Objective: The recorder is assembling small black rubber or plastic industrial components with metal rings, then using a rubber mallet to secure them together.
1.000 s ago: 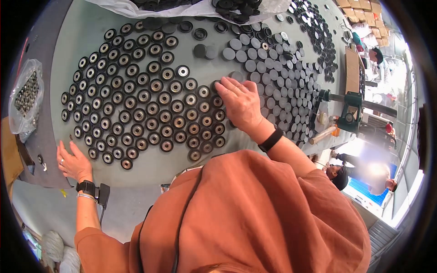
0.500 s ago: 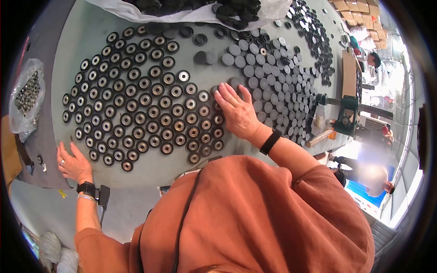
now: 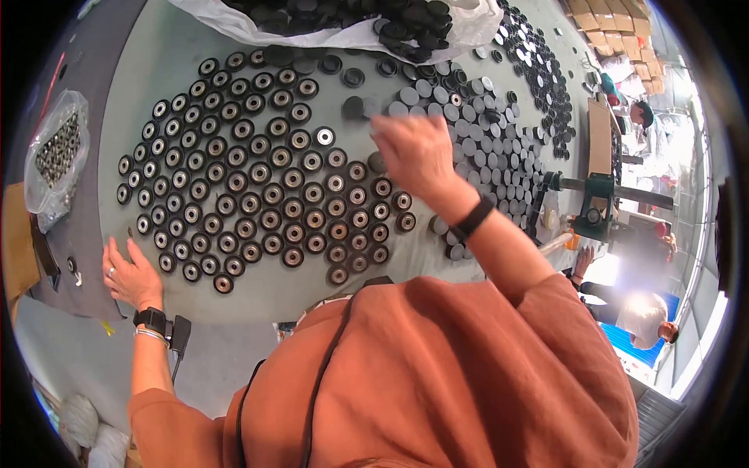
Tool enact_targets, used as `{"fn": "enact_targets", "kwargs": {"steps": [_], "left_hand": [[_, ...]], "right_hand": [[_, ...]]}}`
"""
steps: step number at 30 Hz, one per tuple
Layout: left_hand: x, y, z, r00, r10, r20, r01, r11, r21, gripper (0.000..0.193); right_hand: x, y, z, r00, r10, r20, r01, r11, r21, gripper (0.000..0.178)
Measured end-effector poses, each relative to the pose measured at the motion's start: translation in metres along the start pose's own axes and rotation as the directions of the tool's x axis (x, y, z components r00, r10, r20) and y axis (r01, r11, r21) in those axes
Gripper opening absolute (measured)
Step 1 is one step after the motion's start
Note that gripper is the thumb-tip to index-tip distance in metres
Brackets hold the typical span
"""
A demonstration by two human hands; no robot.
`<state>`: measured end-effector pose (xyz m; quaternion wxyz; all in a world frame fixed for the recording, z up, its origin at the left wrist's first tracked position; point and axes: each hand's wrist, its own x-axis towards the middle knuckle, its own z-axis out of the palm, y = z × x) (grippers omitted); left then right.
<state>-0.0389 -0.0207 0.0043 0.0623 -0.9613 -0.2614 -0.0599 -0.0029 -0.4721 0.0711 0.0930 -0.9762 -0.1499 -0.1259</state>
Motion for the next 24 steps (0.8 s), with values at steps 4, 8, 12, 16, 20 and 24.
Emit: {"fn": "enact_targets", "kwargs": {"steps": [4, 8, 12, 16, 20, 24], "left_hand": [[0.002, -0.003, 0.007, 0.999, 0.021, -0.024, -0.021, 1.000, -0.007, 0.048], [0.005, 0.002, 0.005, 0.998, 0.038, -0.039, -0.039, 0.999, -0.023, 0.048], [0.002, -0.006, 0.005, 1.000, -0.002, -0.018, 0.002, 1.000, 0.007, 0.048], [0.007, 0.003, 0.005, 1.000, 0.004, -0.006, -0.004, 1.000, -0.006, 0.048], [0.005, -0.003, -0.003, 1.000, 0.003, -0.024, -0.003, 1.000, -0.009, 0.047], [0.002, 0.006, -0.005, 0.999, -0.012, -0.046, 0.012, 1.000, -0.009, 0.046]], "right_hand": [[0.050, 0.018, 0.020, 0.978, -0.179, 0.105, 0.190, 0.977, -0.100, 0.012], [0.060, 0.034, 0.003, 0.925, -0.331, 0.188, 0.354, 0.929, -0.106, 0.013], [0.025, 0.008, -0.028, 0.581, 0.220, 0.783, -0.645, -0.462, 0.609, 0.018], [-0.005, 0.010, -0.041, 0.587, 0.182, 0.788, -0.499, -0.685, 0.530, 0.026], [-0.021, 0.012, -0.046, 0.581, 0.211, 0.786, -0.467, -0.705, 0.534, 0.026], [-0.021, 0.019, -0.042, 0.448, 0.413, 0.793, -0.631, -0.482, 0.608, 0.025]]}}
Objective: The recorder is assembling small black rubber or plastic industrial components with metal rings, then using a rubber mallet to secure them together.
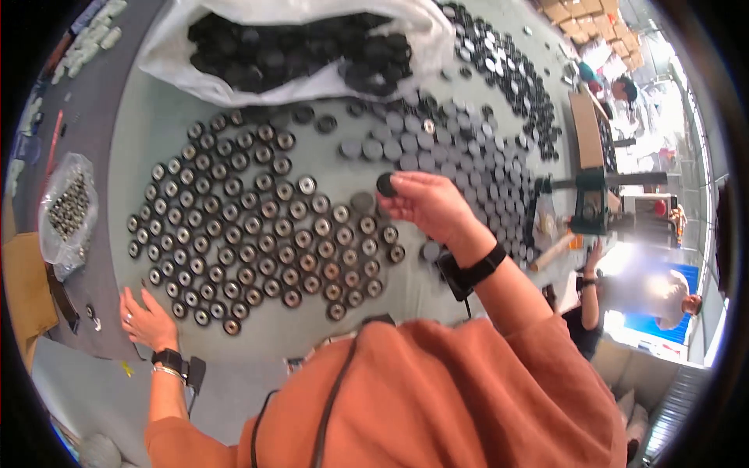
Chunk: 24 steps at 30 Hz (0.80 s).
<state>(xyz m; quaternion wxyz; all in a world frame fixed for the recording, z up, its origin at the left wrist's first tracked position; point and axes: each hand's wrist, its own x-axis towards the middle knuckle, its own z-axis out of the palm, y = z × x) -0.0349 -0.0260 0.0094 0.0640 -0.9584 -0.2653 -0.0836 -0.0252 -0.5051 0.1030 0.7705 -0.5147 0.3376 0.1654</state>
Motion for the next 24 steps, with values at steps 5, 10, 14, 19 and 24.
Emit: {"fn": "enact_targets", "kwargs": {"steps": [5, 10, 14, 19, 24], "left_hand": [[-0.002, 0.004, -0.005, 0.999, 0.014, 0.043, -0.014, 1.000, -0.010, 0.045], [-0.004, 0.002, -0.011, 0.998, -0.009, 0.070, 0.011, 1.000, -0.017, 0.044], [-0.003, -0.005, -0.007, 0.999, -0.008, 0.050, 0.008, 1.000, 0.004, 0.043], [0.001, 0.007, -0.006, 0.997, 0.032, 0.067, -0.033, 0.999, 0.010, 0.043], [0.000, 0.001, 0.002, 0.998, 0.048, 0.043, -0.048, 0.999, 0.003, 0.045]], "right_hand": [[0.031, -0.043, 0.015, 0.925, -0.328, -0.194, 0.200, 0.851, -0.485, 0.026], [0.065, -0.077, -0.021, 0.419, -0.908, -0.025, -0.252, -0.090, -0.964, 0.030], [0.097, -0.092, 0.019, 0.574, -0.803, 0.164, 0.068, -0.153, -0.986, 0.031], [0.176, -0.097, 0.034, 0.470, -0.832, 0.296, 0.181, -0.237, -0.954, 0.032], [0.154, -0.116, 0.043, 0.667, -0.744, 0.033, 0.106, 0.050, -0.993, 0.027]]}}
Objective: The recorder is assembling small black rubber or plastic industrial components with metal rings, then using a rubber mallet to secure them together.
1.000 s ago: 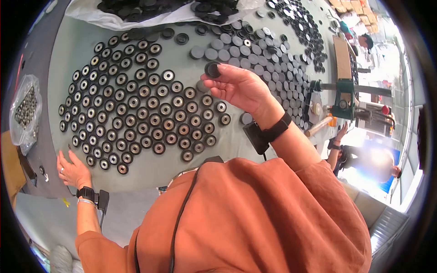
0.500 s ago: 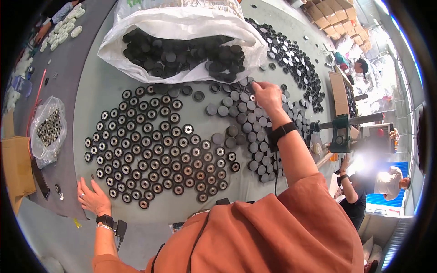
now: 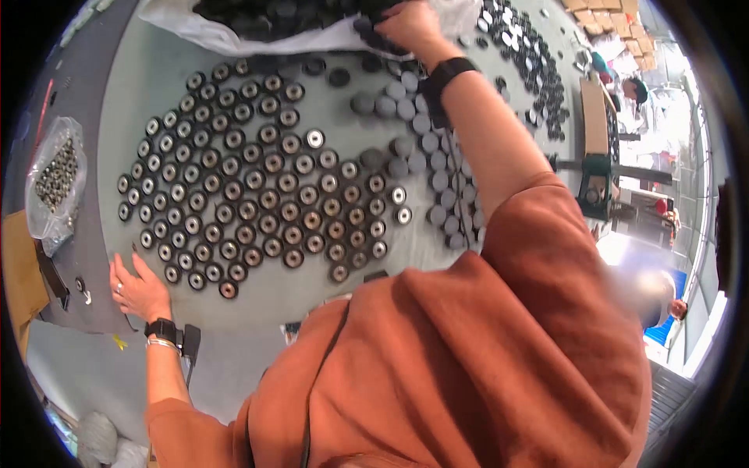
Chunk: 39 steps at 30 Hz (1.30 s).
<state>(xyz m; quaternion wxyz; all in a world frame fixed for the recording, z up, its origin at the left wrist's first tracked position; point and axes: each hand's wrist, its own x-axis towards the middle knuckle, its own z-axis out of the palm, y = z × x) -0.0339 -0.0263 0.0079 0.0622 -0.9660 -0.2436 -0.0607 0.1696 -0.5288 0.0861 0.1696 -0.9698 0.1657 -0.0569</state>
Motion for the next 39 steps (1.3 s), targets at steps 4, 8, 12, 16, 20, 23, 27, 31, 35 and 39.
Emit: {"fn": "enact_targets", "kwargs": {"steps": [4, 8, 12, 16, 20, 23, 27, 31, 35, 39], "left_hand": [[-0.001, -0.012, 0.011, 0.999, -0.021, -0.046, 0.021, 1.000, 0.003, 0.047], [0.003, -0.013, 0.015, 0.999, -0.027, -0.036, 0.028, 1.000, 0.015, 0.048], [0.004, -0.013, 0.016, 0.999, -0.024, -0.027, 0.024, 1.000, 0.017, 0.049], [0.004, -0.012, 0.016, 0.999, -0.009, -0.038, 0.010, 1.000, 0.008, 0.050], [0.004, -0.011, 0.014, 0.999, -0.014, -0.040, 0.015, 1.000, 0.018, 0.050], [0.003, -0.014, 0.017, 0.999, -0.014, -0.048, 0.015, 0.999, 0.030, 0.049], [0.004, -0.013, 0.015, 0.998, -0.005, -0.058, 0.006, 1.000, 0.022, 0.049], [0.003, -0.016, 0.017, 0.999, -0.008, -0.051, 0.011, 0.999, 0.043, 0.049], [0.005, -0.013, 0.017, 0.999, -0.009, -0.038, 0.011, 0.999, 0.044, 0.049], [0.003, -0.014, 0.014, 0.999, -0.001, -0.043, 0.002, 1.000, 0.031, 0.049]], "right_hand": [[-0.091, 0.027, -0.027, 0.977, -0.082, 0.196, 0.013, 0.944, 0.331, 0.020], [-0.234, 0.050, -0.038, 0.981, -0.113, 0.159, 0.057, 0.945, 0.323, 0.018], [-0.286, 0.057, -0.019, 0.932, -0.353, -0.081, 0.362, 0.918, 0.161, 0.022], [-0.282, 0.062, -0.009, 0.874, -0.465, -0.143, 0.468, 0.884, -0.016, 0.025], [-0.284, 0.065, 0.002, 0.826, -0.553, -0.111, 0.538, 0.831, -0.142, 0.028], [-0.284, 0.066, 0.002, 0.784, -0.617, -0.067, 0.598, 0.779, -0.188, 0.030], [-0.280, 0.066, -0.003, 0.751, -0.658, 0.053, 0.657, 0.737, -0.161, 0.032], [-0.282, 0.071, -0.001, 0.725, -0.676, 0.134, 0.689, 0.716, -0.116, 0.037], [-0.292, 0.074, -0.001, 0.762, -0.640, 0.101, 0.648, 0.751, -0.127, 0.039], [-0.293, 0.079, -0.003, 0.798, -0.587, 0.137, 0.603, 0.781, -0.164, 0.037]]}}
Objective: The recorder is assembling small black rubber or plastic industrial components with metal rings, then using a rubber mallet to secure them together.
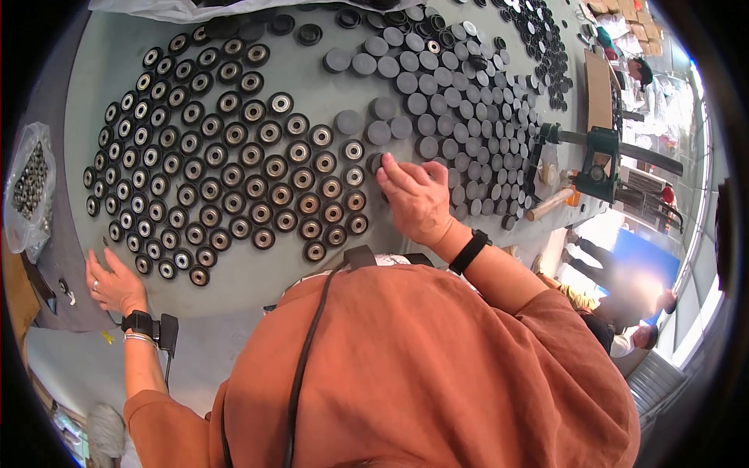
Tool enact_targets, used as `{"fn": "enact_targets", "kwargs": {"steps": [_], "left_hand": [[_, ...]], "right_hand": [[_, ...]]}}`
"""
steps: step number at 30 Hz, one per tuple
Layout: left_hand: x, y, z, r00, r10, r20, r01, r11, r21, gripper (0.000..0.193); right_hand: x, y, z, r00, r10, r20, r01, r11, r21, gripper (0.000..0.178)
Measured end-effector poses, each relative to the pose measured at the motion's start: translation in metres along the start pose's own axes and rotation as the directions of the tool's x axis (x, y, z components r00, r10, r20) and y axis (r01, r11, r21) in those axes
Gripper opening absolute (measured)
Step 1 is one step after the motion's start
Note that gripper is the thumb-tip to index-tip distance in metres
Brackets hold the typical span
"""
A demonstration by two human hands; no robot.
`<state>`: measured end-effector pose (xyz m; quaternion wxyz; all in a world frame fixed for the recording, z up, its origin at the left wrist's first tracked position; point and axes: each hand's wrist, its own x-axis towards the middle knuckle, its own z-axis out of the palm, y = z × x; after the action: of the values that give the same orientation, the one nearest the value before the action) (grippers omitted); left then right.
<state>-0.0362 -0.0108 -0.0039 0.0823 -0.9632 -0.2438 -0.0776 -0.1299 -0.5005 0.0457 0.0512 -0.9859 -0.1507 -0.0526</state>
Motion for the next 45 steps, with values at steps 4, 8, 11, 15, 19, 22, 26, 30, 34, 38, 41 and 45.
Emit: {"fn": "enact_targets", "kwargs": {"steps": [4, 8, 11, 15, 19, 22, 26, 30, 34, 38, 41, 45], "left_hand": [[0.000, 0.001, 0.001, 1.000, -0.003, -0.012, 0.003, 1.000, 0.008, 0.049], [-0.001, 0.000, 0.000, 1.000, -0.005, 0.002, 0.005, 1.000, 0.003, 0.050], [0.002, 0.002, 0.001, 1.000, -0.015, -0.003, 0.015, 1.000, -0.004, 0.050], [-0.001, 0.004, -0.003, 0.999, -0.043, 0.020, 0.043, 0.999, 0.015, 0.050], [0.000, 0.007, -0.005, 0.999, -0.033, 0.025, 0.034, 0.999, -0.004, 0.050], [0.000, 0.006, -0.002, 0.999, -0.035, -0.001, 0.035, 0.999, -0.012, 0.050], [0.000, 0.008, -0.006, 0.999, -0.030, 0.016, 0.031, 0.999, -0.033, 0.050], [-0.001, 0.006, -0.006, 0.998, -0.037, 0.043, 0.039, 0.998, -0.050, 0.050], [0.005, 0.011, -0.030, 0.973, -0.075, 0.217, 0.089, 0.994, -0.056, 0.053], [0.073, -0.038, -0.020, 0.917, 0.150, 0.369, 0.181, 0.669, -0.721, 0.047], [0.060, 0.045, -0.102, 0.945, 0.325, -0.040, -0.281, 0.743, -0.608, 0.033], [-0.046, 0.180, -0.179, 0.503, 0.801, 0.325, 0.059, 0.343, -0.938, 0.029]], "right_hand": [[0.007, -0.003, -0.005, 0.998, -0.039, 0.046, 0.040, 0.999, -0.027, 0.037], [0.014, -0.010, -0.011, 0.982, -0.127, 0.138, 0.145, 0.981, -0.132, 0.039], [0.015, -0.008, -0.012, 0.993, -0.092, 0.080, 0.103, 0.985, -0.138, 0.036], [0.006, 0.004, -0.020, 0.987, 0.154, -0.044, -0.144, 0.973, 0.181, 0.019], [0.009, 0.003, -0.025, 0.926, 0.371, -0.071, -0.331, 0.887, 0.323, 0.023], [0.022, -0.008, -0.017, 0.908, 0.418, 0.034, -0.408, 0.861, 0.303, 0.027], [0.026, 0.000, -0.004, 0.920, 0.392, -0.001, -0.378, 0.885, 0.271, 0.030], [0.022, 0.014, -0.005, 0.862, 0.507, 0.030, -0.483, 0.801, 0.354, 0.031], [0.026, 0.014, -0.011, 0.814, 0.560, 0.153, -0.571, 0.725, 0.384, 0.032], [0.026, 0.010, -0.013, 0.850, 0.501, 0.163, -0.526, 0.816, 0.240, 0.029], [0.027, 0.004, -0.011, 0.852, 0.504, 0.142, -0.522, 0.796, 0.306, 0.030], [0.024, -0.009, -0.015, 0.697, 0.685, 0.214, -0.560, 0.332, 0.759, 0.041]]}}
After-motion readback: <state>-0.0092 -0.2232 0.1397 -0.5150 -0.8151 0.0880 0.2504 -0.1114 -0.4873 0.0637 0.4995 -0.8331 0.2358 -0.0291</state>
